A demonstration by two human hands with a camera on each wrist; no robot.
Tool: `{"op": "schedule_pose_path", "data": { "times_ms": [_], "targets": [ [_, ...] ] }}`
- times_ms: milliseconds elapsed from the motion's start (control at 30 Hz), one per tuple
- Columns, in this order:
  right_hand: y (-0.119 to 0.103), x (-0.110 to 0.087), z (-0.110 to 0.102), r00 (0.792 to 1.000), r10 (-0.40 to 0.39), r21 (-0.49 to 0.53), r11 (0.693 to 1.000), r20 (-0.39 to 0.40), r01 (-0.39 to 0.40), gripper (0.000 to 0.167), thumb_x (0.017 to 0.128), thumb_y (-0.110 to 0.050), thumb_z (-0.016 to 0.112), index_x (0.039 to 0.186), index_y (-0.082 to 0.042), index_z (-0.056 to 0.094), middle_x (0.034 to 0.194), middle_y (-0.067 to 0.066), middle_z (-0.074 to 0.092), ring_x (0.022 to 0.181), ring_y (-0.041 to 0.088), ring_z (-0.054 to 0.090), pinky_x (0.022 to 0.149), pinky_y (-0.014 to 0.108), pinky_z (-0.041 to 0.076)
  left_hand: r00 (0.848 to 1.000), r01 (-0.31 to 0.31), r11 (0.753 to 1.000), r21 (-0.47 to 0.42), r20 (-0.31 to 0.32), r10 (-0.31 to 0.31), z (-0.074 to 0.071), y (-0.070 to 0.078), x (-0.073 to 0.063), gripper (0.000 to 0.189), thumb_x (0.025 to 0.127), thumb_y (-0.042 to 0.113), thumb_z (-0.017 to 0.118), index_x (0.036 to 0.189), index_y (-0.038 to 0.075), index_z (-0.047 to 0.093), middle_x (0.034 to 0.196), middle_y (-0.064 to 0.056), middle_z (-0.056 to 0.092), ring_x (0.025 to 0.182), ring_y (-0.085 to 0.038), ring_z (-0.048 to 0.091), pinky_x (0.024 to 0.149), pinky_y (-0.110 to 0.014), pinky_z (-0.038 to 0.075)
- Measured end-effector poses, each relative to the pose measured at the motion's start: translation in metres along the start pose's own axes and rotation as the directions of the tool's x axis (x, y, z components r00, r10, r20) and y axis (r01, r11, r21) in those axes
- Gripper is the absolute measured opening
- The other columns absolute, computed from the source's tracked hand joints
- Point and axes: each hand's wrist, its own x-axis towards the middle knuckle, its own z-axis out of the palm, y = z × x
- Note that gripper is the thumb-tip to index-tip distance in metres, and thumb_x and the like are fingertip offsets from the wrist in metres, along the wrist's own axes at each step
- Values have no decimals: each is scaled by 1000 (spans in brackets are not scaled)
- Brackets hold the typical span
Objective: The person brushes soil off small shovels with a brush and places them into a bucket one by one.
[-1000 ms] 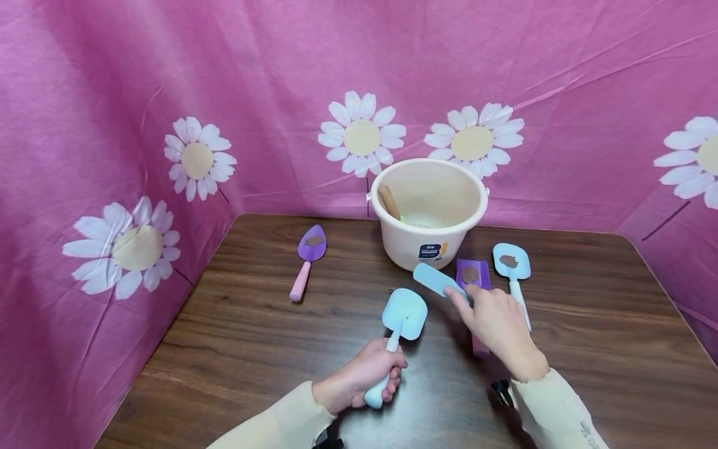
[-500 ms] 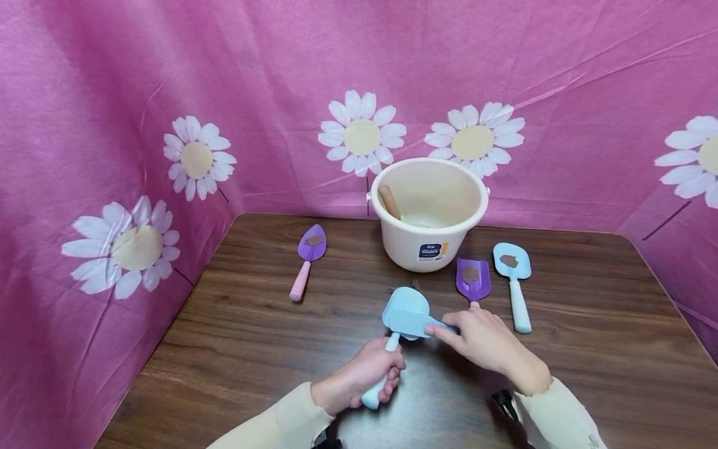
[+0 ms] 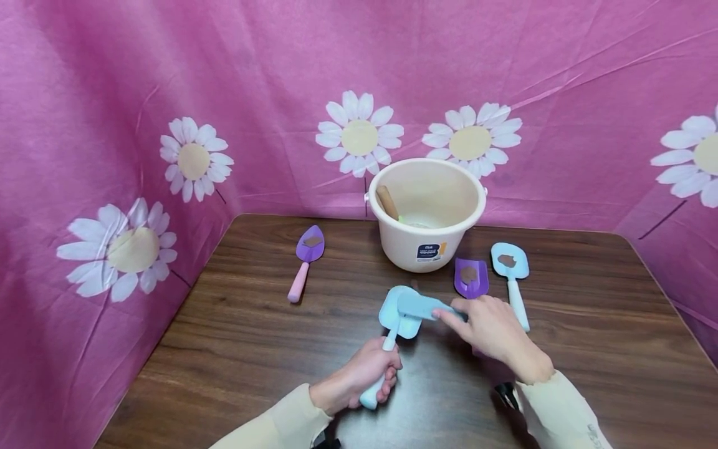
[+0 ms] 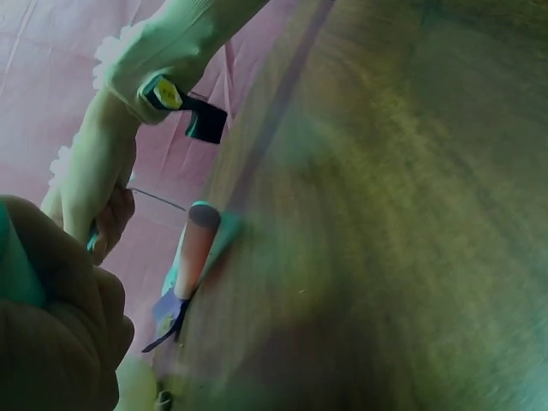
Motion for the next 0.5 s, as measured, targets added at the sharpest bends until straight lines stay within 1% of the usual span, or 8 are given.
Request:
{"op": "schedule_pose_path", "data": {
  "times_ms": [100,200,267,367,433,500],
  "targets": [
    [-6,-2,-6,997,-63,-14,998,32,64,46,88,-51,62,57,-26,37,53,-14,22,47,3,27,42,20,24,1000,-10,1000,4,-8,10,-2,2,0,18,75,3,49,83,15,39,48,6,36,31,-5,33,27,-18,29],
    [-9,-1,-11,996,-84,-58,995,22,85,48,86,-51,64,56,-25,36,52,-14,22,46,4,27,41,20,23,1000,-14,1000,19,-8,14,-2,4,-1,17,75,2,49,83,15,40,48,5,37,31,-6,34,27,-18,29],
    [-8,0,-13,997,-80,-94,992,-11,79,49,85,-50,65,56,-24,36,51,-12,23,45,6,28,40,21,24,1000,-14,999,29,-11,15,-2,4,-1,18,75,2,49,83,15,40,48,5,37,32,-6,34,27,-18,29],
    [-3,2,-13,995,-57,-139,989,-79,46,48,84,-49,67,56,-23,38,48,-9,26,43,10,32,39,25,26,1000,-12,1000,28,-10,12,-1,4,-2,18,75,2,49,84,15,40,48,5,37,32,-5,35,27,-18,30],
    [1,3,-11,989,-41,-170,985,-144,16,47,83,-49,67,56,-22,40,47,-6,28,42,12,34,37,27,27,1000,-10,1000,21,-6,10,0,3,-2,19,74,2,49,84,15,40,48,6,37,31,-5,35,27,-18,30],
    [5,4,-9,976,-31,-202,979,-216,-13,47,82,-47,68,57,-20,40,46,-5,27,40,15,32,35,29,26,1000,-10,1000,14,6,10,1,3,-3,19,74,1,49,83,15,40,47,6,37,31,-5,34,26,-18,30]
  ]
}}
